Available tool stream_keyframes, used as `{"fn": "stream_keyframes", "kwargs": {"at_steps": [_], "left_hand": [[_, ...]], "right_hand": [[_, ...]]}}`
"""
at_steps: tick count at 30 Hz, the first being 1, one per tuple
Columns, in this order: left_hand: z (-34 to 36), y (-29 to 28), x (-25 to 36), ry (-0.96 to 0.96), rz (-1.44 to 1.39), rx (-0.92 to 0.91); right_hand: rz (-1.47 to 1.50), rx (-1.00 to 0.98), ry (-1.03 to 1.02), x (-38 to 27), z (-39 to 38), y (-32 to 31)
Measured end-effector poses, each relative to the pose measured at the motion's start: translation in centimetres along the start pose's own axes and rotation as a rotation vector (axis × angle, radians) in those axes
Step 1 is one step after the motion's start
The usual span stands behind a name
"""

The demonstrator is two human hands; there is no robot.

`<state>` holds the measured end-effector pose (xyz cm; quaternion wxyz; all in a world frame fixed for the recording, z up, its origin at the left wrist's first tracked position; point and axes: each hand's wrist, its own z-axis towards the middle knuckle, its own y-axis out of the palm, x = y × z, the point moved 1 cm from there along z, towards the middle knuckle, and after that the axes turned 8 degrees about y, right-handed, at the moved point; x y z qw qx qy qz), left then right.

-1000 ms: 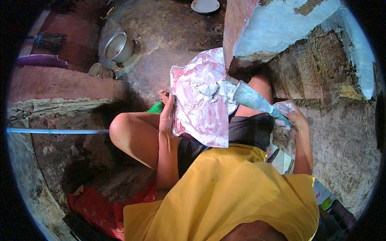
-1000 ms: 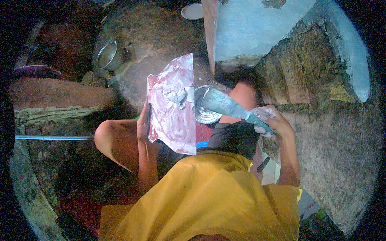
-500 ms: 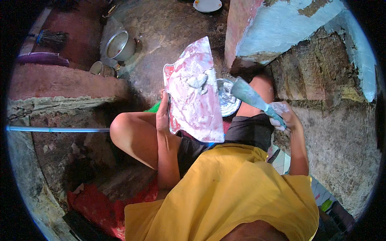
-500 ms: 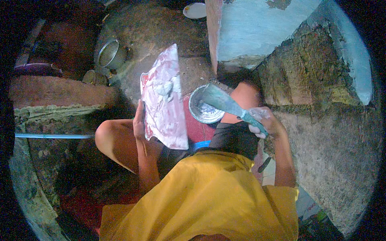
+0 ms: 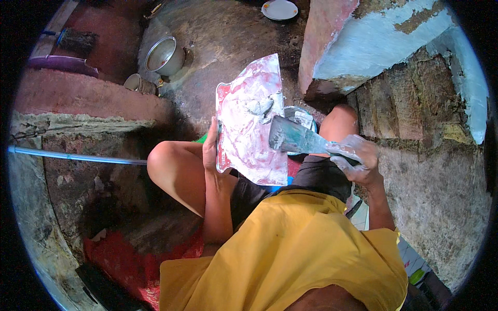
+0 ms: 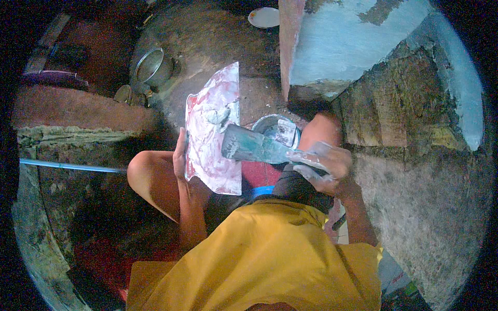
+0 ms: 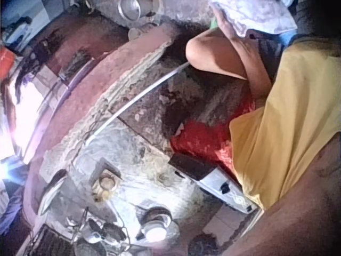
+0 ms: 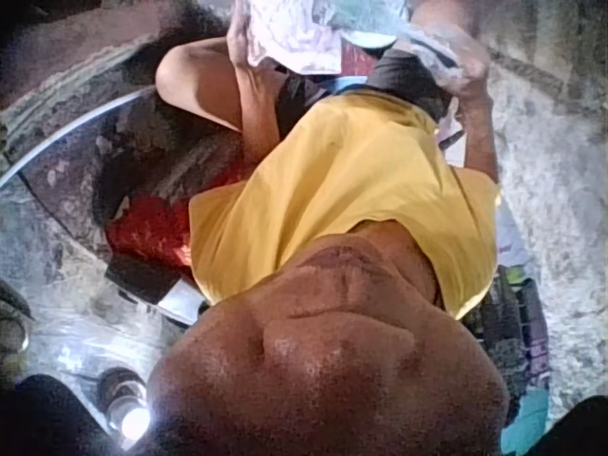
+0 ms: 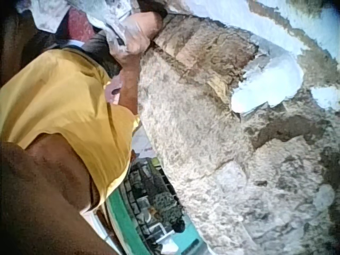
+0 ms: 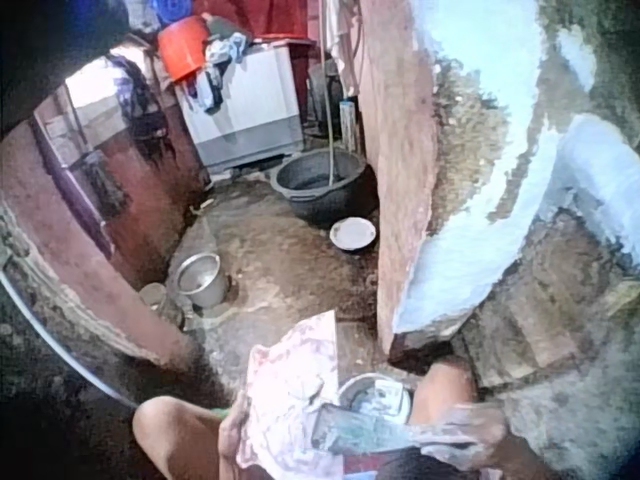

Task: The person applies plaster to an unfinished brick wall using a putty knife and a hawk. They take plaster from the hawk and smooth it onto the bricks, filling in gaps and covering the surface.

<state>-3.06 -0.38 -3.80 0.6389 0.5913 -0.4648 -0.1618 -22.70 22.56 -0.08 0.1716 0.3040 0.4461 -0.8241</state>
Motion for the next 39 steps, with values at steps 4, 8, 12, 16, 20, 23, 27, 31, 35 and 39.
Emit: {"fn": "stream_keyframes", "kwargs": {"at_steps": [4,8,12,16,20,23,27,31,35,39], "left_hand": [[-0.1,-0.9,0.4,-0.009,0.013,-0.07],[-0.2,-0.7,0.0,0.013,0.081,0.04],[-0.4,-0.4,0.3,0.029,0.128,0.073],[0.6,-1.7,0.6,0.0,0.159,0.106],[0.0,-0.3,0.2,-0.013,0.024,0.022],[-0.5,-0.7,0.6,0.03,0.066,-0.02],[-0.3,0.4,0.7,0.074,0.106,0.042],[-0.7,-1.8,2.1,0.073,0.376,0.166],[-0.8,-1.7,1.5,0.145,0.384,0.068],[-0.6,-1.7,1.1,0.099,0.409,0.056]], "right_hand": [[-0.054,-0.066,0.043,-0.9,-0.4,-1.9],[-0.01,-0.041,0.197,-0.4,-1.5,-3.5],[0.359,-0.062,0.436,0.7,-2.1,-3.3],[0.777,-0.463,0.701,1.8,-0.9,-0.9],[0.756,-0.763,0.879,2.4,1.2,0.3],[0.682,-0.713,0.873,4.2,-0.2,-0.4],[0.596,-0.543,0.964,5.2,-2.9,-2.1],[0.729,-0.387,0.955,3.7,-5.3,-2.9],[0.783,-0.333,0.973,-0.9,-3.8,-2.3],[0.738,-0.238,0.971,-1.8,-4.4,-0.9]]}}
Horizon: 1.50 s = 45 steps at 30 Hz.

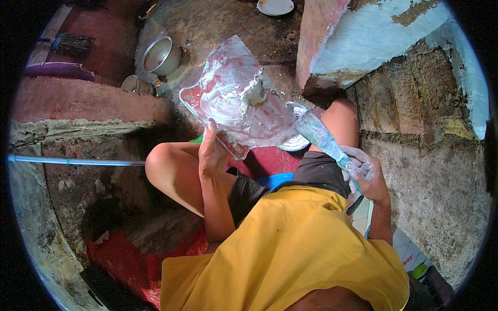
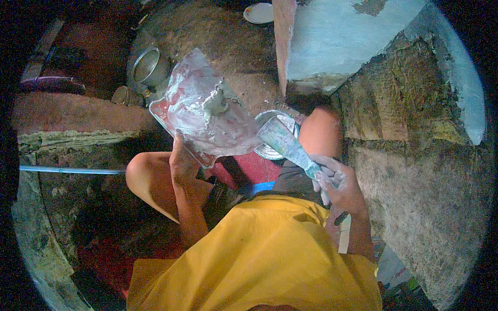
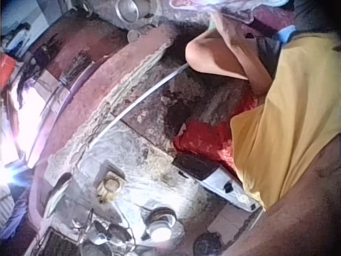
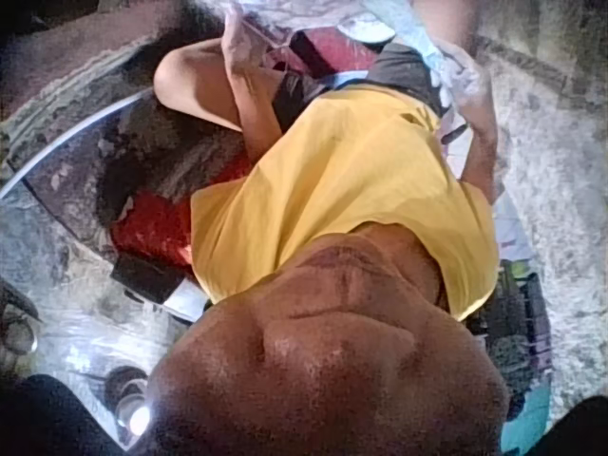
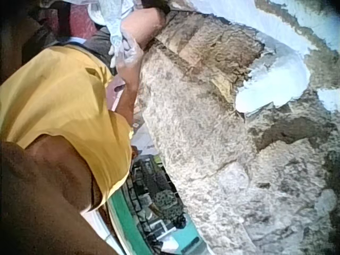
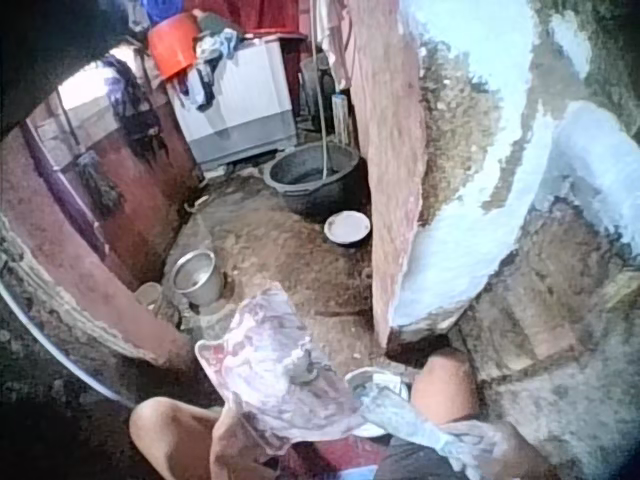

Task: The person applies plaster to an unfinished brick wall using a putty knife and a hawk. They take plaster from the hawk and smooth it onto the bricks, filling in gaps and covering the surface.

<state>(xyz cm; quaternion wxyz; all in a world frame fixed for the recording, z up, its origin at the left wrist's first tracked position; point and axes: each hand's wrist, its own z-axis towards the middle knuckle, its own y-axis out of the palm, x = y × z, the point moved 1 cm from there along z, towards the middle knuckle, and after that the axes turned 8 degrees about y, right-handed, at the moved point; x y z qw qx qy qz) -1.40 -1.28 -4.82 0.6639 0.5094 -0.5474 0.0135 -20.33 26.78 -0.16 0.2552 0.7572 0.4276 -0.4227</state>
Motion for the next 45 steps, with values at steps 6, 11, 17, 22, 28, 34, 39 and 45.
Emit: {"fn": "stream_keyframes", "kwargs": {"at_steps": [6,11,17,22,28,34,39,45], "left_hand": [[-0.7,-0.8,-0.8,-0.047,-0.027,-0.011],[-1.4,0.0,-1.3,-0.075,-0.018,0.024],[-1.8,-0.7,-0.1,-0.218,0.124,-0.019],[-2.4,-0.1,0.7,-0.273,0.168,-0.039],[-2.6,2.0,1.2,-0.396,0.248,-0.083],[-2.4,2.3,-1.7,-0.15,0.409,0.104],[-1.0,-0.4,-4.5,-0.134,0.095,0.111],[-1.0,1.2,-3.9,-0.225,0.045,0.085]], "right_hand": [[-0.053,0.079,-0.03,0.6,0.3,1.0],[-0.057,0.077,-0.059,0.0,0.8,1.4],[-0.075,0.11,-0.084,-0.4,1.2,1.5],[-0.175,0.138,-0.093,-0.8,1.1,0.7],[-0.418,0.228,-0.282,-2.5,1.1,-0.5],[-0.439,0.301,-0.297,-3.2,1.2,-2.3],[-0.249,0.309,-0.394,-4.5,0.1,-2.3],[0.22,0.286,-0.281,-3.9,-3.3,-3.6]]}}
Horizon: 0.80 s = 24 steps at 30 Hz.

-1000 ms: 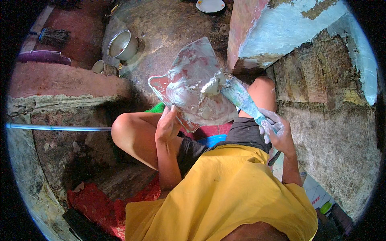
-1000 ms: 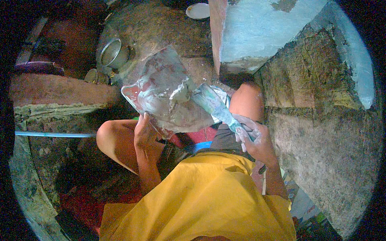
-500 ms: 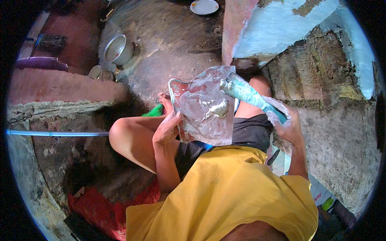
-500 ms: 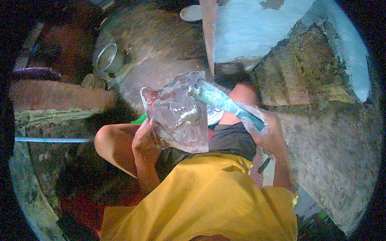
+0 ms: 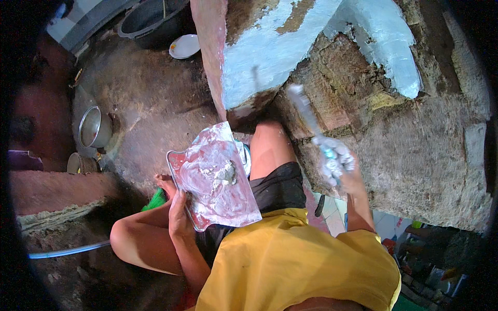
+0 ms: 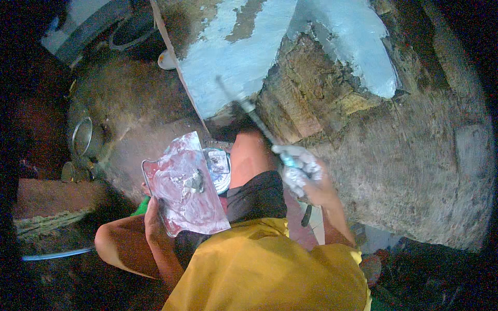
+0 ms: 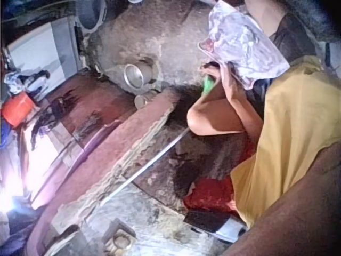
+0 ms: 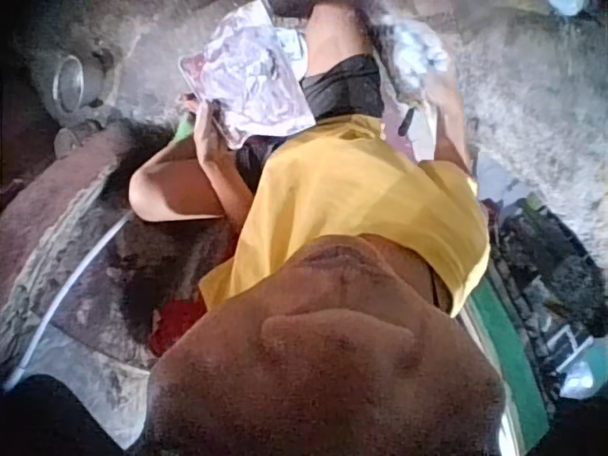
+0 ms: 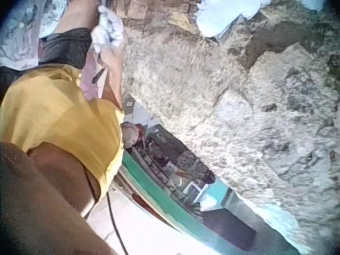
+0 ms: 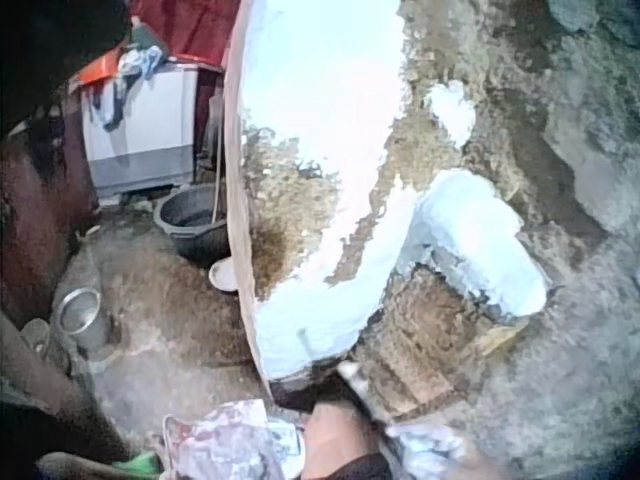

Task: The person applies plaster to an unfinished brick wall using a putty knife and a hawk. They take plaster from the hawk and smooth it onto the bricks, filling in gaps and covering the surface.

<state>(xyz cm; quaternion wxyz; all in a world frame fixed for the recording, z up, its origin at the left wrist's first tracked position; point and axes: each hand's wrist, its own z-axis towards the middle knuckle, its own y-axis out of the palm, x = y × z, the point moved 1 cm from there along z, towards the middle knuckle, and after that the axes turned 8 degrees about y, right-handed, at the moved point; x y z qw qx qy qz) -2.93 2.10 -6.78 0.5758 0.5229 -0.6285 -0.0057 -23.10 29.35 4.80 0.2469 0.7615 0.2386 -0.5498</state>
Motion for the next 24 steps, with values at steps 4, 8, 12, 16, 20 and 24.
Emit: {"fn": "stream_keyframes", "kwargs": {"at_steps": [4,8,12,16,20,24], "left_hand": [[-0.3,-0.5,0.4,-0.057,0.07,-0.046],[-0.5,1.5,1.5,-0.03,0.17,-0.079],[-0.4,1.4,1.4,-0.017,0.146,-0.124],[-0.5,1.8,1.5,-0.015,0.157,-0.126],[-0.4,1.6,1.4,-0.015,0.192,-0.142],[-0.5,1.9,1.5,-0.017,0.186,-0.157]], "right_hand": [[-0.092,0.264,-0.021,-1.3,-0.9,-0.4],[-0.179,0.35,-0.03,-2.2,-1.1,-2.7],[-0.15,0.446,-0.07,-2.9,-0.1,-3.0],[-0.062,0.524,-0.11,-3.8,1.1,-2.7],[-0.074,0.587,-0.147,-1.5,1.8,-5.6],[-0.03,0.583,-0.063,-1.3,1.8,-7.3]]}}
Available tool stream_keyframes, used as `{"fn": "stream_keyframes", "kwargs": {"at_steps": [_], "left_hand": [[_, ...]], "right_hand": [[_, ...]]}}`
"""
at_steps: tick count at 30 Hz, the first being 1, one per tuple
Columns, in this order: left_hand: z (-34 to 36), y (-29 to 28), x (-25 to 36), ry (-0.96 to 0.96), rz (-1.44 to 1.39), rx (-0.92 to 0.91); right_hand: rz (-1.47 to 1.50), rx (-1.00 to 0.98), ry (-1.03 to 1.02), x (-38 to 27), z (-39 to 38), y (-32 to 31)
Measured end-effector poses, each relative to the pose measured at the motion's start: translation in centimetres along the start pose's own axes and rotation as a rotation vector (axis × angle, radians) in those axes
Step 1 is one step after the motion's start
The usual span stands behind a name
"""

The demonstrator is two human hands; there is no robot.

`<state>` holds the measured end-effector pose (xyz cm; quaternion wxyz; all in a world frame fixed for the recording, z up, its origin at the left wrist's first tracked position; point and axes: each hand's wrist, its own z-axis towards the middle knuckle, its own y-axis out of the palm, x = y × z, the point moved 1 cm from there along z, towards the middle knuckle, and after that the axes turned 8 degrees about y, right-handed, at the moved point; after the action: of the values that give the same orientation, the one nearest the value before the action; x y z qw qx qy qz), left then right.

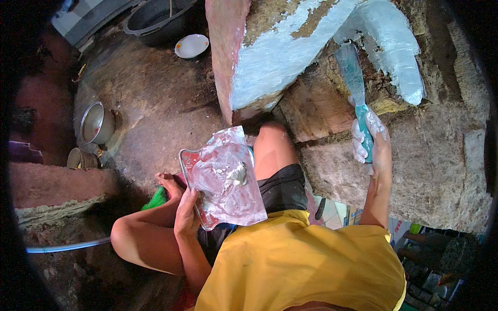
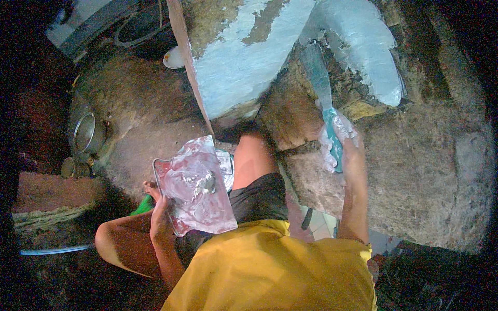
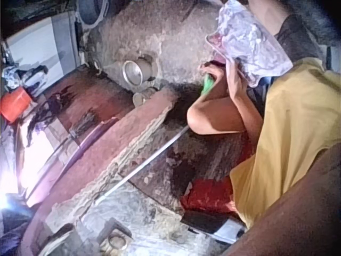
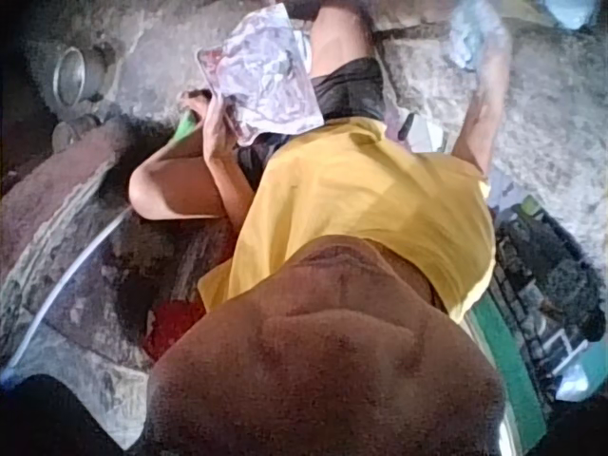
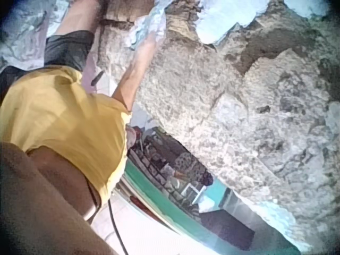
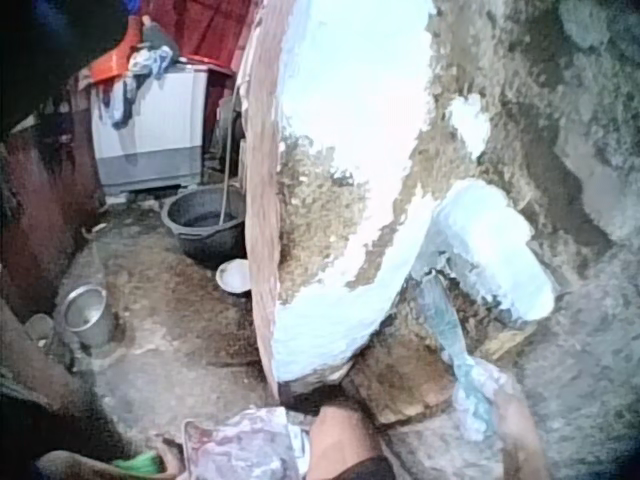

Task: The person applies plaster to an unfinished brick wall using a putty knife and a hawk. They take plaster from the hawk and smooth it onto the bricks, filling in gaps and covering the surface.

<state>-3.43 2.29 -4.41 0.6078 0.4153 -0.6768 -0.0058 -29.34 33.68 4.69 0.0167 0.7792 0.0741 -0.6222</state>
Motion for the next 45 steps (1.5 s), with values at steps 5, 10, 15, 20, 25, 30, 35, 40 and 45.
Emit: {"fn": "stream_keyframes", "kwargs": {"at_steps": [5,10,15,20,25,30,35,40,45], "left_hand": [[0.2,-0.4,-0.6,-0.063,-0.041,-0.004],[0.3,-0.7,-0.8,-0.09,-0.072,-0.001],[0.6,-1.2,-0.8,-0.093,-0.044,-0.059],[0.6,-1.2,-0.6,-0.084,-0.047,-0.073],[0.4,-1.7,-0.9,-0.104,-0.078,-0.087],[0.5,-1.4,-0.8,-0.117,-0.143,-0.109],[0.6,-1.9,-1.5,-0.125,-0.168,-0.102],[0.5,-2.3,-1.8,-0.143,-0.165,-0.101],[0.5,-1.6,-1.2,-0.122,-0.174,-0.141]], "right_hand": [[-0.055,0.046,0.003,-0.9,-0.2,0.7],[0.014,-0.145,-0.084,-3.4,-2.0,4.4],[-0.001,-0.078,-0.149,-3.4,-1.5,4.5],[0.133,-0.086,-0.058,-4.0,-2.0,4.3],[0.263,-0.136,0.022,-5.2,-2.9,4.8],[0.393,-0.162,0.073,-6.1,-3.9,5.3],[0.339,-0.213,0.068,-6.2,-4.1,3.9],[0.284,-0.185,0.078,-6.2,-4.2,3.2],[0.233,-0.127,0.061,-6.1,-4.5,4.6]]}}
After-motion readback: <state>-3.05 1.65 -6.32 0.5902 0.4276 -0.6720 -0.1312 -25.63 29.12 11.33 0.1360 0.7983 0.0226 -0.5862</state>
